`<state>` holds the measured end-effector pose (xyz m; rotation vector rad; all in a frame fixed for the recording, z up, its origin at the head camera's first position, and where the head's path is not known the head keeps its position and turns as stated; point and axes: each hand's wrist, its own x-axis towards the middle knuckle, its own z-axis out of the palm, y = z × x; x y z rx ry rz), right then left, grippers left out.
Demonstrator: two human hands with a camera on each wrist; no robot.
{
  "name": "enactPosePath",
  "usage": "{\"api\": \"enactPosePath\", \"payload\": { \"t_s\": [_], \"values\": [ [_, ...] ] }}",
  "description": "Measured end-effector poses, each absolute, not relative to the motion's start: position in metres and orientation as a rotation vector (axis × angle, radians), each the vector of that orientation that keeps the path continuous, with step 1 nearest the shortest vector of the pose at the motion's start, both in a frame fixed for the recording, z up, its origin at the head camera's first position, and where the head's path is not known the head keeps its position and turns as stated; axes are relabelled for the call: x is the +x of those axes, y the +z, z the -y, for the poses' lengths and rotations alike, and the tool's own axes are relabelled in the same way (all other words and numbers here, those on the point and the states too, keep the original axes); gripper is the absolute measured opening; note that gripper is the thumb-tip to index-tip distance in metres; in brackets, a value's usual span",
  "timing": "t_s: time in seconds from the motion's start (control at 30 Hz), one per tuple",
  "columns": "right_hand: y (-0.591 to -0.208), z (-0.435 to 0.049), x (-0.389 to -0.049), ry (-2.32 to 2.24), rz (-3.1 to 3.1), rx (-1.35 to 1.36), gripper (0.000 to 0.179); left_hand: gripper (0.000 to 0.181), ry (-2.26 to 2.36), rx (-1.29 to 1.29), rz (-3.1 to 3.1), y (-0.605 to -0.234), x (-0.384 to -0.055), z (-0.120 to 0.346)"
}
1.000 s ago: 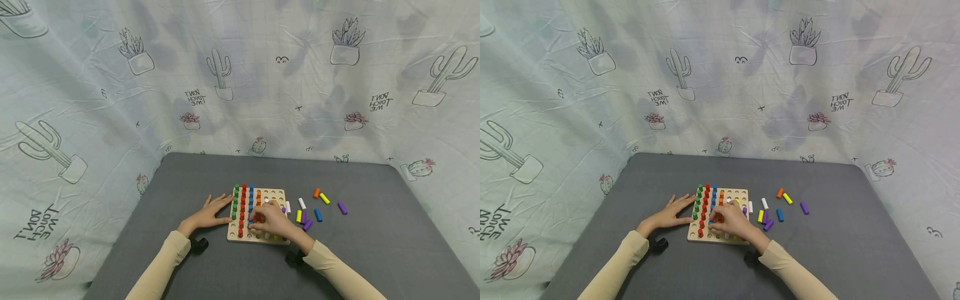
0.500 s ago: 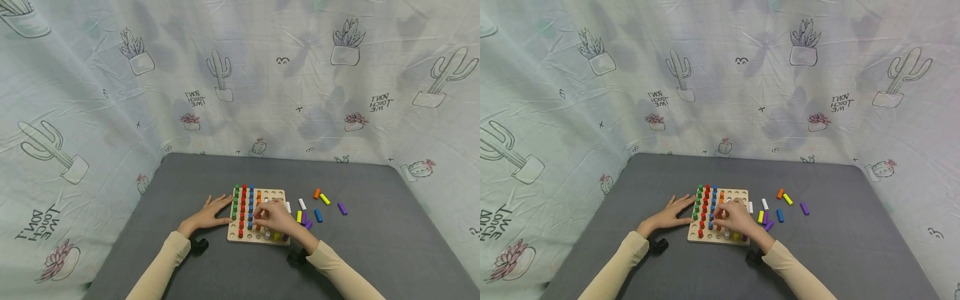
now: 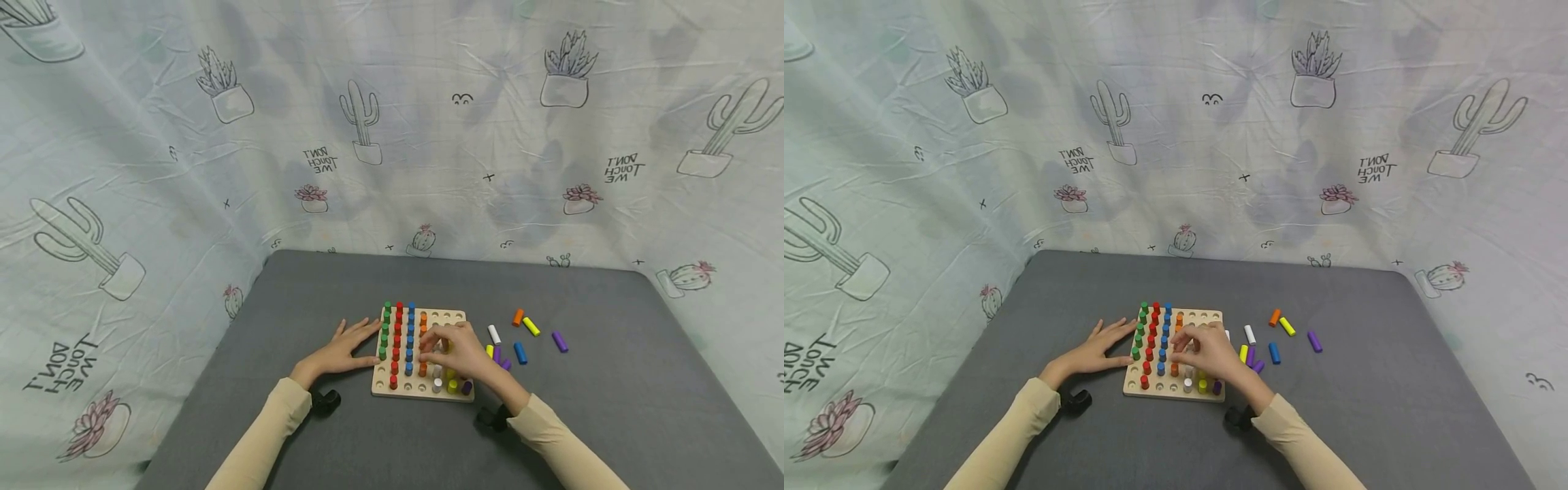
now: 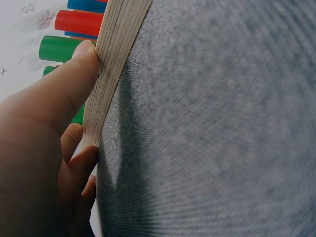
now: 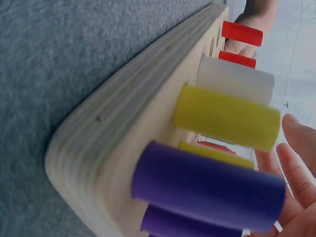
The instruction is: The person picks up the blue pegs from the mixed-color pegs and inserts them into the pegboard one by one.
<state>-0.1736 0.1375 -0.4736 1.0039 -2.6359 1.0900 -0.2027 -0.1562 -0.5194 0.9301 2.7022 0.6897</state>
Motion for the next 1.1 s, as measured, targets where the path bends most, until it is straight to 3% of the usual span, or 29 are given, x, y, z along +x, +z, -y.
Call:
{"api": "enactPosePath", "payload": {
  "t_s": [1.1],
  "values": [
    [-0.468,-0.178,-0.175,1.089,2.621,0.864,0.020,0.078,0.705,0.958,-2.694,-0.518,-0.201,0.158]
  ]
}}
